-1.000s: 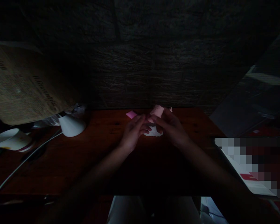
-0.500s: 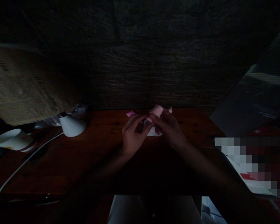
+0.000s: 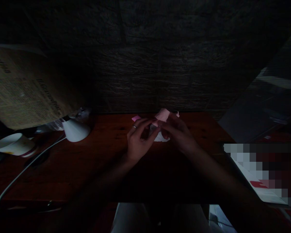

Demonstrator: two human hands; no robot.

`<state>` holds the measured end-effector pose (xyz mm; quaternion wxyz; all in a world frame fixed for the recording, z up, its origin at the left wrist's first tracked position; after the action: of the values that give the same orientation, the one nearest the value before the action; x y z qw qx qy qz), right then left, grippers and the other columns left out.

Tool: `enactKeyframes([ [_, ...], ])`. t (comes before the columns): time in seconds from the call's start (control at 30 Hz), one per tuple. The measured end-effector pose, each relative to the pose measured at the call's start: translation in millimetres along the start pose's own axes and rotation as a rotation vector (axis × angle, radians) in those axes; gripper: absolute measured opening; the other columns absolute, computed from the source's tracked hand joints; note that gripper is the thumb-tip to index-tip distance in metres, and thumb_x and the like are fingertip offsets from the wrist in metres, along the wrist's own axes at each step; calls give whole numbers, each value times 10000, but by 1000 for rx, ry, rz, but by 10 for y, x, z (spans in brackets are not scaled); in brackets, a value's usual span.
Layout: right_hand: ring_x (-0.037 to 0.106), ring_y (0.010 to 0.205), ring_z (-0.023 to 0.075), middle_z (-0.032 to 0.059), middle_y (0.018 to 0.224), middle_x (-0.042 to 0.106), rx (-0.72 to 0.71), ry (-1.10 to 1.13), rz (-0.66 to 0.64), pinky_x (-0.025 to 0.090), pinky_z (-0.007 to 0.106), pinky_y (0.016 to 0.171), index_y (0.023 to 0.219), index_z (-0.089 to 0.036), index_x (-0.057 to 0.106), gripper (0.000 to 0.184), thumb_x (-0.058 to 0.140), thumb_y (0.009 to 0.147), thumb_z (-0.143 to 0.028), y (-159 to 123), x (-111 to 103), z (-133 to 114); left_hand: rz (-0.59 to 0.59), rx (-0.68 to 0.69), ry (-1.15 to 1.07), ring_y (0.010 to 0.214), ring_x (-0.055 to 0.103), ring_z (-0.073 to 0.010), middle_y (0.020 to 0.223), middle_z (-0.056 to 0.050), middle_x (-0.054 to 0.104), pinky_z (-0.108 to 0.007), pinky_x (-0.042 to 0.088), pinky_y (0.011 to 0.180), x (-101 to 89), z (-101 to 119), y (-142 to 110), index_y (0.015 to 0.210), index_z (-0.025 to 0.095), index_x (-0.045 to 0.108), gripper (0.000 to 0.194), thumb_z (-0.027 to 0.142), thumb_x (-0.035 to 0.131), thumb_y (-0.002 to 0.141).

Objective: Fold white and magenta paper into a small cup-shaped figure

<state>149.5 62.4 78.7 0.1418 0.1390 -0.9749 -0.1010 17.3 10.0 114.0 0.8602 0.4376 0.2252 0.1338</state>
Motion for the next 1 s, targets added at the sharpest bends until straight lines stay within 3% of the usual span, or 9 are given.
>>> enactKeyframes([
  [0.3,484,507,67,-42,740,641,3,-7,-11,360,223,458,963,-225,631,366,825,741,-441,11,-35,23,-26,-34,5,1008,685,-202,1080,-71,729,-333,563,890,26,-32,-9,1063,226,724,178,260,689,891],
  [0.43,486,516,67,-39,744,646,3,-4,-10,361,222,467,940,-220,639,345,818,749,-446,16,-49,23,-59,-87,-12,890,690,-186,1045,-59,739,-329,557,887,61,-75,-23,1132,241,702,305,289,765,837],
  [0.53,489,515,70,-43,701,624,10,-6,-16,355,218,467,909,-211,635,341,811,754,-459,20,-39,31,-49,-100,-42,931,698,-203,1048,-56,750,-348,544,930,50,-108,-36,1118,261,724,296,285,775,828],
  [0.8,471,490,68,-62,625,578,20,-13,-14,337,216,459,893,-205,629,342,793,767,-478,2,2,40,-93,-29,65,983,723,-235,1044,-59,781,-388,539,972,38,-91,-41,1092,281,759,228,269,710,869],
  [1.0,481,495,67,-55,631,590,25,-15,-6,338,211,458,906,-200,633,344,795,766,-470,-2,-9,45,-45,160,169,901,757,-215,1001,-66,797,-348,591,882,10,71,-37,1107,244,752,232,261,722,878],
])
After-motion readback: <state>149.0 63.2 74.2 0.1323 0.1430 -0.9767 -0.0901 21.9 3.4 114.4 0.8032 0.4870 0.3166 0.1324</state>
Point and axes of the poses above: each hand's wrist, its own y-axis towards the middle knuckle, its own x-axis out of the palm, z = x × y, the point moved 10 cm from there along y, towards the middle knuckle
